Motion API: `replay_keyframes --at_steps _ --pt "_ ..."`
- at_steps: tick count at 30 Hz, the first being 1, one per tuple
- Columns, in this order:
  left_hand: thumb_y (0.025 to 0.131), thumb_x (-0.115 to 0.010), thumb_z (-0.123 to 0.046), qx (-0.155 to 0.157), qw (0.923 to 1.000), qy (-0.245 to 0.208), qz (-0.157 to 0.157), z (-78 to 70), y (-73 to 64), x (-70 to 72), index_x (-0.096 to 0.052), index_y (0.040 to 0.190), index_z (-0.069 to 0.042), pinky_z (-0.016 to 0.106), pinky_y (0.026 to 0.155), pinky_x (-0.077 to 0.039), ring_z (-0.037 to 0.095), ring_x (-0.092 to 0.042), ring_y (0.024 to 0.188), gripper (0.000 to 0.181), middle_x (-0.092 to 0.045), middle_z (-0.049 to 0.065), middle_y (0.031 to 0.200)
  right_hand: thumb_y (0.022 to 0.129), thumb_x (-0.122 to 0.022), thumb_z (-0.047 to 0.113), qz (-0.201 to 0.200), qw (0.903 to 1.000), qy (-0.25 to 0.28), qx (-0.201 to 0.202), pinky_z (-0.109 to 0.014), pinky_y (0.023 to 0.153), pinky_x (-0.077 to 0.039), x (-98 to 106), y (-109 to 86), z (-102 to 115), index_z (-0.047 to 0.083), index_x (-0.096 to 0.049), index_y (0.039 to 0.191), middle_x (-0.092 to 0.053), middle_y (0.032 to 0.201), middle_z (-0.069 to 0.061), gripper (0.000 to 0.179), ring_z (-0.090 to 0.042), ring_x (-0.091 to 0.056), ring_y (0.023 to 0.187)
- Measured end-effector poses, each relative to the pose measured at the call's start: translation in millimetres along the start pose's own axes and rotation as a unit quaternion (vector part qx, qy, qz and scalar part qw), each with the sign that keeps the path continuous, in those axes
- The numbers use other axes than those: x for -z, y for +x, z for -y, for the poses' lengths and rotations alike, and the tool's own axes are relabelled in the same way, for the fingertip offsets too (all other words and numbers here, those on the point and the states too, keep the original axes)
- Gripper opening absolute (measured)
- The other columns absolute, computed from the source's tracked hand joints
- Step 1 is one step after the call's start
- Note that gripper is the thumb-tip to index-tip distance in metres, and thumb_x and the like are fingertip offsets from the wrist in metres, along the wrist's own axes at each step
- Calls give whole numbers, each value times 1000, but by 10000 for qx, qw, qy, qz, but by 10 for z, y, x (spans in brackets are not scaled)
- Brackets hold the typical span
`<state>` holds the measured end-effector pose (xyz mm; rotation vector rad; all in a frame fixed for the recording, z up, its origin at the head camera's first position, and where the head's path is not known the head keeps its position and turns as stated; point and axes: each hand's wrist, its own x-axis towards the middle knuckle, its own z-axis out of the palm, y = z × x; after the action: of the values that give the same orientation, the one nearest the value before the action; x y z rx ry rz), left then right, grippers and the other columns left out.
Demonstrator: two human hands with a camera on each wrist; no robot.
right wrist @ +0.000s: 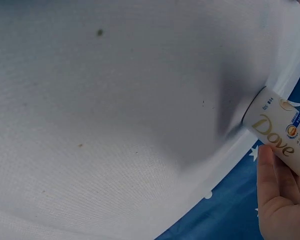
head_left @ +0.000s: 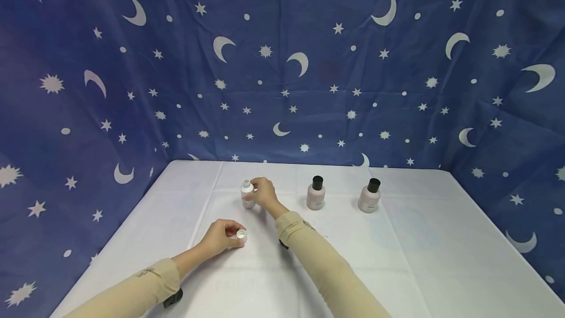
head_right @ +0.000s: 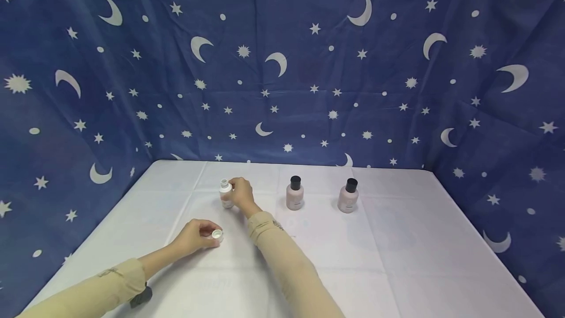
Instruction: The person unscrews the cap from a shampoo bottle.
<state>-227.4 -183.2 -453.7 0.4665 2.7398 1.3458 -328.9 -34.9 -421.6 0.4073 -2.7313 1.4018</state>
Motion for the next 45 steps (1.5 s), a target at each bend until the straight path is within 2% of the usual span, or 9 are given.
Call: replay_keyframes --at_steps 6,19,24,30,33,38,43,45 --pt "69 -81 -5 37 10000 60 46 -10 14 -12 -69 97 3 22 71 -52 15 -61 82 31 -70 15 95 70 -81 5 -110 9997 -211 31 -34 80 -55 1 22 13 -5 -69 98 -72 95 -16 32 -28 -66 91" --pt "68 -81 -4 -5 9999 157 58 -49 21 24 -70 97 3 19 69 -50 12 -59 80 32 -70 14 94 71 -81 6 -264 9983 -515 61 -33 78 -55 12 3 85 -3 -70 96 -72 92 -13 29 -25 -66 87" --pt "68 -81 -4 64 9997 185 123 -50 16 29 -69 98 2 20 69 -50 12 -58 80 33 -70 13 94 72 -81 8 -194 9980 -588 -113 -33 80 -54 -17 5 72 -2 -69 101 -71 96 -13 33 -25 -65 90" --pt "68 -82 -4 -19 9993 261 252 -41 41 46 -68 100 3 22 74 -51 17 -60 86 35 -70 13 96 70 -81 7 -234 9977 -592 -245 -35 81 -54 -49 25 36 -3 -67 106 -70 99 -15 40 -27 -66 92" --pt "68 -82 -5 -21 9991 315 273 -43 40 52 -68 100 3 24 75 -52 18 -61 87 36 -70 14 97 67 -83 7 65 9958 -661 -633 -38 89 -53 -41 22 70 -4 -63 113 -68 108 -17 52 -30 -64 101" --pt "65 -83 -5 17 9989 289 362 -42 26 48 -68 102 3 31 80 -54 23 -62 92 40 -70 13 99 62 -87 4 572 9886 -700 -1207 -45 103 -44 -3 -15 125 -4 -44 134 -57 127 -22 84 -37 -53 120" --pt "64 -84 -5 15 9985 316 454 -34 14 53 -67 104 3 34 83 -54 26 -62 94 44 -69 14 102 57 -90 8 870 9839 -837 -1314 -45 105 -43 -85 129 -74 -2 -40 136 -54 131 -22 94 -36 -51 123" --pt "63 -84 -4 6 9985 338 434 -24 11 59 -67 104 3 33 83 -54 26 -62 94 45 -69 14 102 54 -93 16 874 9856 -966 -1078 -42 102 -46 -171 236 -251 -1 -42 135 -56 129 -20 97 -34 -54 120"
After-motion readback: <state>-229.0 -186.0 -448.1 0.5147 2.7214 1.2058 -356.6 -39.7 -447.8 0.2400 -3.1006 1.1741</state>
